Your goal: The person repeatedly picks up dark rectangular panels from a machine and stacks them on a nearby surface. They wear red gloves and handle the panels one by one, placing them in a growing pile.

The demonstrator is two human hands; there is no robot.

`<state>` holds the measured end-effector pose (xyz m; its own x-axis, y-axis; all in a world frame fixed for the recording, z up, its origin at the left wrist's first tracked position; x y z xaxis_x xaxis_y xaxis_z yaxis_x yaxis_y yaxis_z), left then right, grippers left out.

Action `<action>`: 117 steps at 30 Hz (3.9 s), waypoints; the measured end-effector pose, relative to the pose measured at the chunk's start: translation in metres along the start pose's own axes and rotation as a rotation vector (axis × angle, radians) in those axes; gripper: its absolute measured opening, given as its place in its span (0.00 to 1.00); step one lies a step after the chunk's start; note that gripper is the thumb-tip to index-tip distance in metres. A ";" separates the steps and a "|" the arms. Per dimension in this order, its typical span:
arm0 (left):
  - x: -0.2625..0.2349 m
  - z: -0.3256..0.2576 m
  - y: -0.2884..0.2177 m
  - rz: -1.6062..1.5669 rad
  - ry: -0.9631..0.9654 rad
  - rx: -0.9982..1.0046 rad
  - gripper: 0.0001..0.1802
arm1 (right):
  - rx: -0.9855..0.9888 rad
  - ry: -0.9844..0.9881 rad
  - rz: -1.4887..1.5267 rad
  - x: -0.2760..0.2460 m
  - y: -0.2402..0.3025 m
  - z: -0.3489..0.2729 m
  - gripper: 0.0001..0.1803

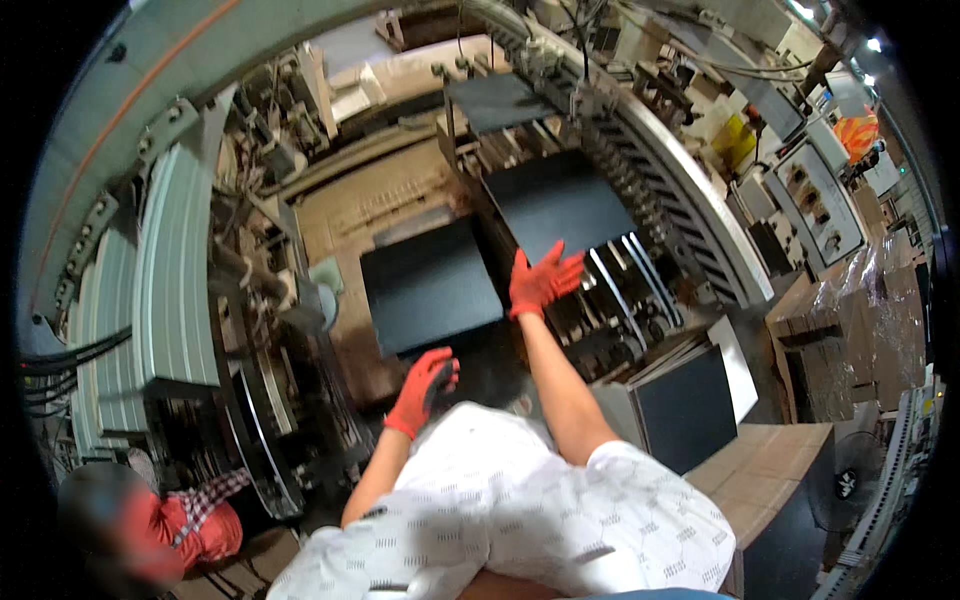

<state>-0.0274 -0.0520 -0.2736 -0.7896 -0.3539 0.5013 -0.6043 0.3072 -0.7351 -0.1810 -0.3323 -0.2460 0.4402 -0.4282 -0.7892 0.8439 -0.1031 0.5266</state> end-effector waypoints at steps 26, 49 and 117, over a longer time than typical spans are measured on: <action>0.018 0.018 0.005 0.127 0.019 -0.143 0.23 | -0.182 0.044 -0.110 -0.032 -0.067 0.082 0.51; 0.198 0.294 0.027 -0.125 -0.034 -0.132 0.37 | -0.031 0.435 0.401 0.018 -0.163 0.175 0.34; -0.095 0.046 -0.014 0.844 -1.239 0.539 0.19 | -0.161 0.243 -0.038 -0.001 -0.137 0.149 0.36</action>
<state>0.0607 -0.0638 -0.3316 -0.1305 -0.8019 -0.5830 0.2618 0.5393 -0.8004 -0.3431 -0.4518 -0.2705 0.4513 -0.1975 -0.8702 0.8905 0.0366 0.4535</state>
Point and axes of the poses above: each hand's wrist, its own z-axis towards the middle knuckle, its own x-axis out of the palm, y = z × x, the point moved 4 cm from there along z, towards the middle knuckle
